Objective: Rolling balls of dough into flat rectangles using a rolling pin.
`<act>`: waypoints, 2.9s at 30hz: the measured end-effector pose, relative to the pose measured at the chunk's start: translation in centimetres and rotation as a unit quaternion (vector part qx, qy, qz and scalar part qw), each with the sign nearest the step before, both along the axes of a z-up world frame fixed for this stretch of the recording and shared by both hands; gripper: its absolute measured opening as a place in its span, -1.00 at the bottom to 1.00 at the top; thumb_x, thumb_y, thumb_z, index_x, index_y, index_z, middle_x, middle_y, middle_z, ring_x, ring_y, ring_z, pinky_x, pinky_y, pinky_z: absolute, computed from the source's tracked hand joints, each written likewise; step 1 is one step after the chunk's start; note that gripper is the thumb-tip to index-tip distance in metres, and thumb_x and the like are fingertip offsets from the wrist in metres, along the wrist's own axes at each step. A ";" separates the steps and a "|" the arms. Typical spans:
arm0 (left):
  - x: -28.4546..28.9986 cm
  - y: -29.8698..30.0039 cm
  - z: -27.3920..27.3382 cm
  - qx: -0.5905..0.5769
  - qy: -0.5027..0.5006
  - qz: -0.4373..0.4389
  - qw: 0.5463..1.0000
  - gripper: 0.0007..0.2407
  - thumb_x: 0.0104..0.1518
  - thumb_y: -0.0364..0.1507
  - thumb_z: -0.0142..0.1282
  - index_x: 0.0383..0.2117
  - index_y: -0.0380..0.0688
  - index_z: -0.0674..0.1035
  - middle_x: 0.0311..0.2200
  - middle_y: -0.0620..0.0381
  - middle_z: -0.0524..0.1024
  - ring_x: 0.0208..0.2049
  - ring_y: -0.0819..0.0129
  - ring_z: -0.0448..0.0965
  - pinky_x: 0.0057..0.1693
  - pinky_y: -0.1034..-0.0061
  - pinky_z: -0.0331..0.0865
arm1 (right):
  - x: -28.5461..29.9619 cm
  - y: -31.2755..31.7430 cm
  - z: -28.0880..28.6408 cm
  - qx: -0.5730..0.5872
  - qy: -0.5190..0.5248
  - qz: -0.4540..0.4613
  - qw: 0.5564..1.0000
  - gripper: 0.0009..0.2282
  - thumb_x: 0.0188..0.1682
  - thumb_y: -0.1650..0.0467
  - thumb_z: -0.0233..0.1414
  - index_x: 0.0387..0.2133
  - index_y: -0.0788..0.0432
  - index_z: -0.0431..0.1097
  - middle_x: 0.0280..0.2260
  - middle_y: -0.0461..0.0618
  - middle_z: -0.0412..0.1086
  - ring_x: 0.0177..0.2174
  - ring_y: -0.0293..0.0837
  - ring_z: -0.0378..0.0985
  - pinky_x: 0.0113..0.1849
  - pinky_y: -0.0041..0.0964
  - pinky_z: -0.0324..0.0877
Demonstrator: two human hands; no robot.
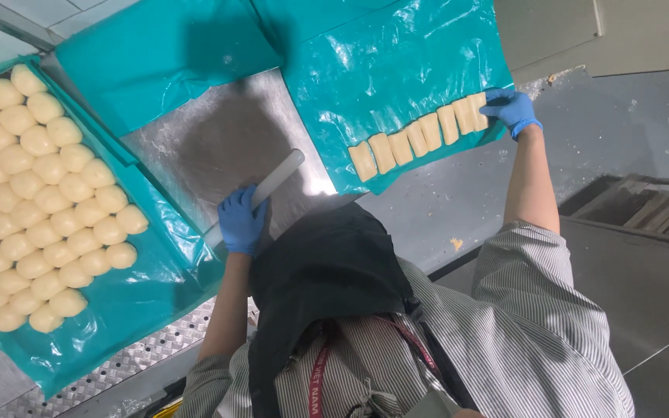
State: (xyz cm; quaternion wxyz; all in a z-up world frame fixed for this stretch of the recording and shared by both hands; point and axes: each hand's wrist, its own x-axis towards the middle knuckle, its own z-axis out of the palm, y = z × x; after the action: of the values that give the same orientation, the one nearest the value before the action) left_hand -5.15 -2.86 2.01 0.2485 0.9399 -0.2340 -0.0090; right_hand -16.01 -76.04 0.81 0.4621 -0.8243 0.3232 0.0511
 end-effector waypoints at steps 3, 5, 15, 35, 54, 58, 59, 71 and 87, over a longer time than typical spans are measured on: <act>1.4 0.1 -0.4 0.000 -0.041 0.003 0.999 -0.65 0.19 -0.23 0.21 0.05 -0.06 0.57 -0.05 0.00 0.52 0.02 0.00 0.47 0.15 0.09 0.26 | 0.0 -0.4 0.3 -0.037 -0.014 0.010 0.999 -0.56 -0.21 0.45 0.34 -0.01 0.28 0.52 -0.13 0.06 0.55 -0.18 -0.19 0.58 -0.08 -0.25 0.49; 2.9 -0.5 0.2 -0.010 -0.048 0.019 0.999 -0.67 0.17 -0.24 0.23 0.01 -0.06 0.59 -0.07 0.03 0.53 0.03 0.01 0.47 0.16 0.06 0.25 | 1.0 1.6 1.8 -0.076 -0.019 -0.008 0.997 -0.57 -0.20 0.46 0.30 0.01 0.24 0.53 -0.13 0.05 0.56 -0.18 -0.19 0.59 -0.09 -0.25 0.51; 3.2 5.7 6.7 -0.089 -0.169 0.397 0.898 -0.52 0.17 -0.29 0.25 0.20 -0.14 0.43 0.22 -0.13 0.38 0.25 -0.07 0.31 0.38 0.06 0.09 | 9.5 15.4 1.6 -0.322 -0.219 -0.065 0.919 -0.67 -0.02 0.42 0.13 0.00 0.33 0.39 -0.04 0.32 0.41 -0.03 0.19 0.50 -0.03 -0.02 0.42; 2.7 6.8 0.1 -0.146 -0.105 0.488 0.854 -0.86 0.13 -0.53 0.26 -0.34 -0.15 0.48 -0.34 0.00 0.44 -0.24 0.10 0.46 -0.04 0.23 0.35 | 15.9 49.0 5.1 -0.093 -0.358 0.297 0.880 -0.72 -0.01 0.57 0.18 -0.02 0.20 0.48 0.00 0.15 0.41 0.00 0.11 0.52 0.04 -0.13 0.44; 0.0 -1.2 -0.7 -0.256 0.092 0.198 0.942 -0.70 0.13 -0.52 0.25 0.02 -0.10 0.60 -0.01 -0.10 0.52 0.01 -0.07 0.55 0.14 0.24 0.43 | 13.8 51.4 5.1 0.056 -0.115 0.434 0.892 -0.61 -0.10 0.42 0.25 0.04 0.19 0.44 -0.10 0.16 0.41 -0.17 0.09 0.56 -0.14 -0.16 0.49; -1.4 -1.6 -4.3 -0.202 0.128 0.156 0.958 -0.62 -0.02 -0.52 0.26 0.00 -0.10 0.61 -0.07 -0.10 0.52 -0.04 -0.07 0.55 0.07 0.26 0.45 | 13.2 51.6 1.9 0.052 -0.143 0.416 0.896 -0.60 -0.13 0.41 0.24 0.01 0.20 0.42 -0.10 0.17 0.40 -0.15 0.11 0.54 -0.12 -0.14 0.47; -1.6 -1.7 -4.0 -0.248 0.157 0.173 0.940 -0.64 -0.02 -0.50 0.26 -0.01 -0.10 0.59 -0.05 -0.09 0.51 -0.04 -0.03 0.57 0.07 0.28 0.47 | 12.8 51.5 1.3 0.022 -0.161 0.439 0.884 -0.60 -0.16 0.43 0.23 0.00 0.21 0.43 -0.10 0.19 0.40 -0.13 0.15 0.51 -0.11 -0.09 0.45; 6.1 4.9 -3.3 0.061 -0.040 0.081 0.994 -0.55 0.06 -0.35 0.24 0.14 -0.03 0.51 -0.03 0.03 0.52 -0.03 0.06 0.49 0.11 0.17 0.32 | 20.9 51.5 3.3 -0.249 -0.276 0.563 0.738 -0.53 -0.16 0.43 0.14 0.10 0.14 0.39 0.06 0.12 0.37 0.07 0.14 0.37 0.11 0.02 0.24; 1.7 1.6 1.1 0.078 0.083 0.072 0.991 -0.39 0.19 -0.22 0.13 0.35 -0.29 0.30 0.40 -0.15 0.16 0.45 -0.23 -0.03 0.50 -0.13 -0.26 | 17.0 51.2 8.0 -0.218 -0.170 0.541 0.794 -0.42 -0.08 0.33 0.12 0.22 0.38 0.27 0.28 0.24 0.20 0.31 0.21 0.14 0.30 0.12 -0.04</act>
State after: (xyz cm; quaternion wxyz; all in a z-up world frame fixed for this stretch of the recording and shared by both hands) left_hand -3.45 -1.23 3.15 0.1927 0.9668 -0.1433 -0.0878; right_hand 1.02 -24.83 8.84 0.2142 -0.9389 -0.2572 0.0801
